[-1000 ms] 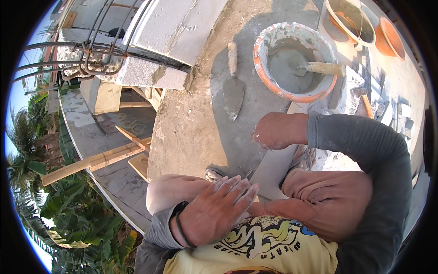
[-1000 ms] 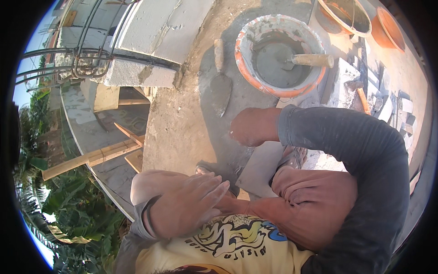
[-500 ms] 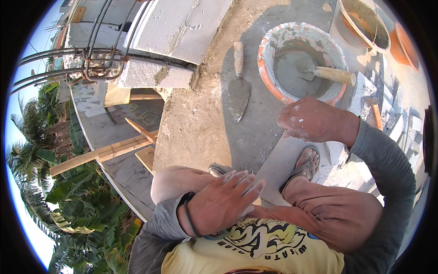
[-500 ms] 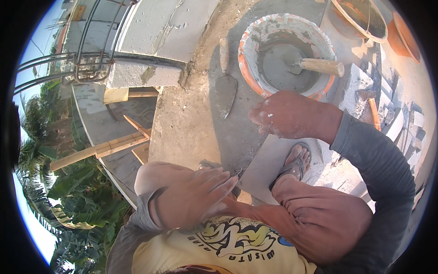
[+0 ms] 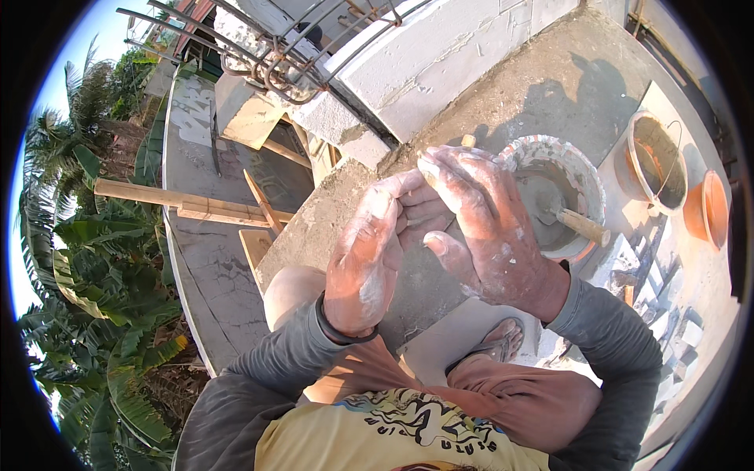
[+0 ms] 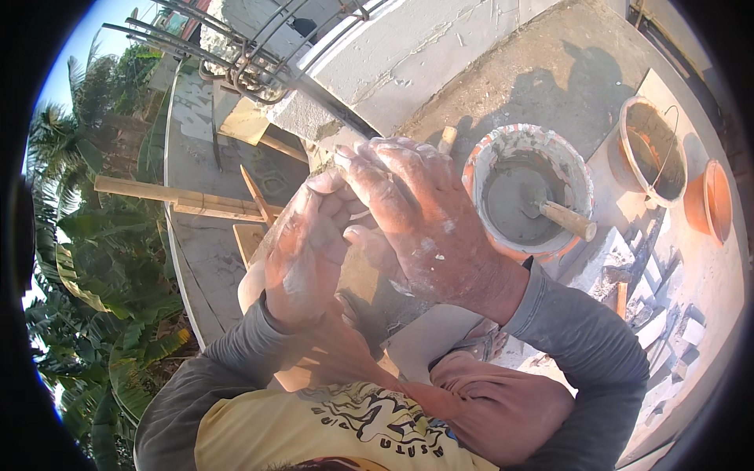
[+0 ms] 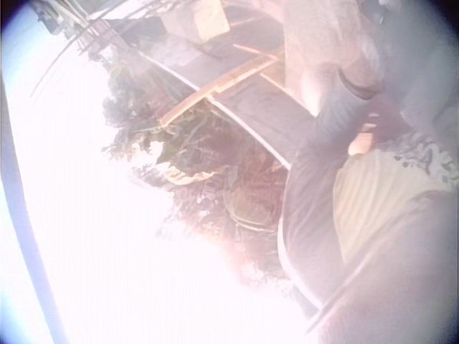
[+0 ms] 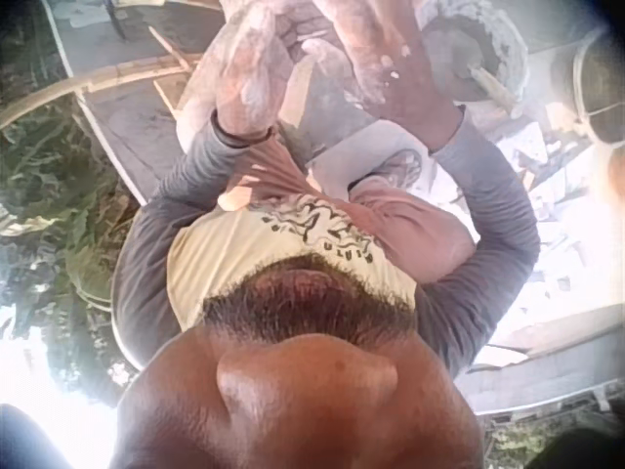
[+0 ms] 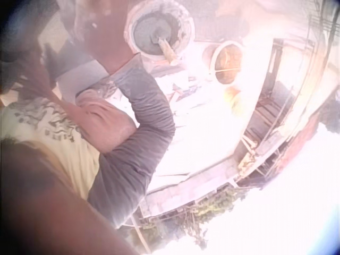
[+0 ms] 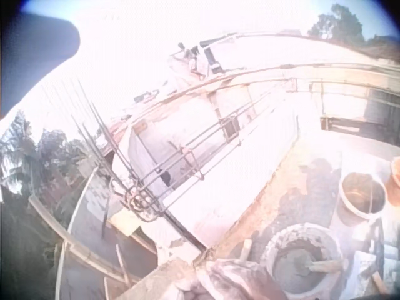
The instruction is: The person applies mortar to small white bricks using a trowel and places them onto a wall structure.
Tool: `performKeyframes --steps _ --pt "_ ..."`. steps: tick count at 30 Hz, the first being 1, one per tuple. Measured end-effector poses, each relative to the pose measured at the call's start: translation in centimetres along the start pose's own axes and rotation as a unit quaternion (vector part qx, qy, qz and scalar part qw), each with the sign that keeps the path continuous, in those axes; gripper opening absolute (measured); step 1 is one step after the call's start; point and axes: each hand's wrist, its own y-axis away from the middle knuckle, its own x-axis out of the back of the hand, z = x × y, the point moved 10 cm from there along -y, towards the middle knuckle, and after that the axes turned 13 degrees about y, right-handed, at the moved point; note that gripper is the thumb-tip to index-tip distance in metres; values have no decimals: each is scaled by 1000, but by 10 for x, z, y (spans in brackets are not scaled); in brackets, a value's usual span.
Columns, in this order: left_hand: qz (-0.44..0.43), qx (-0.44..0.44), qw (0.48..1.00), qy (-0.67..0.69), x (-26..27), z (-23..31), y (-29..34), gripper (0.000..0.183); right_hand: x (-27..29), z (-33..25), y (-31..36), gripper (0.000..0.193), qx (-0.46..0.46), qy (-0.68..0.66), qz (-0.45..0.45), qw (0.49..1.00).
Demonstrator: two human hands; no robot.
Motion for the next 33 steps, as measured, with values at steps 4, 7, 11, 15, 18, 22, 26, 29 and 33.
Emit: performKeyframes --steps 4,7,11,15,18,22,26,29,33 --pt "-32 34 992 -119 40 -38 33 65 -52 -69 9 63 117 -76 -87 986" --pt "-12 92 995 22 43 -51 40 60 -84 -62 32 61 132 -119 -114 978" --pt "77 142 896 414 64 -61 61 64 -111 -29 49 61 92 -22 -172 981" --pt "271 182 879 347 71 -45 81 63 -129 -5 52 65 9 56 -202 978" --pt "170 169 900 364 89 -45 83 64 -118 -46 40 70 33 -34 -175 984" --pt "206 160 899 353 93 -26 96 63 -121 -114 30 74 146 -158 -160 963" --pt "210 186 891 356 83 -25 96 64 -144 -94 32 76 141 -97 -168 971" --pt "204 164 908 327 80 -6 97 70 -154 -28 47 74 51 -22 -229 972" --pt "79 180 931 308 71 22 104 69 -105 39 99 72 -43 139 -273 951"
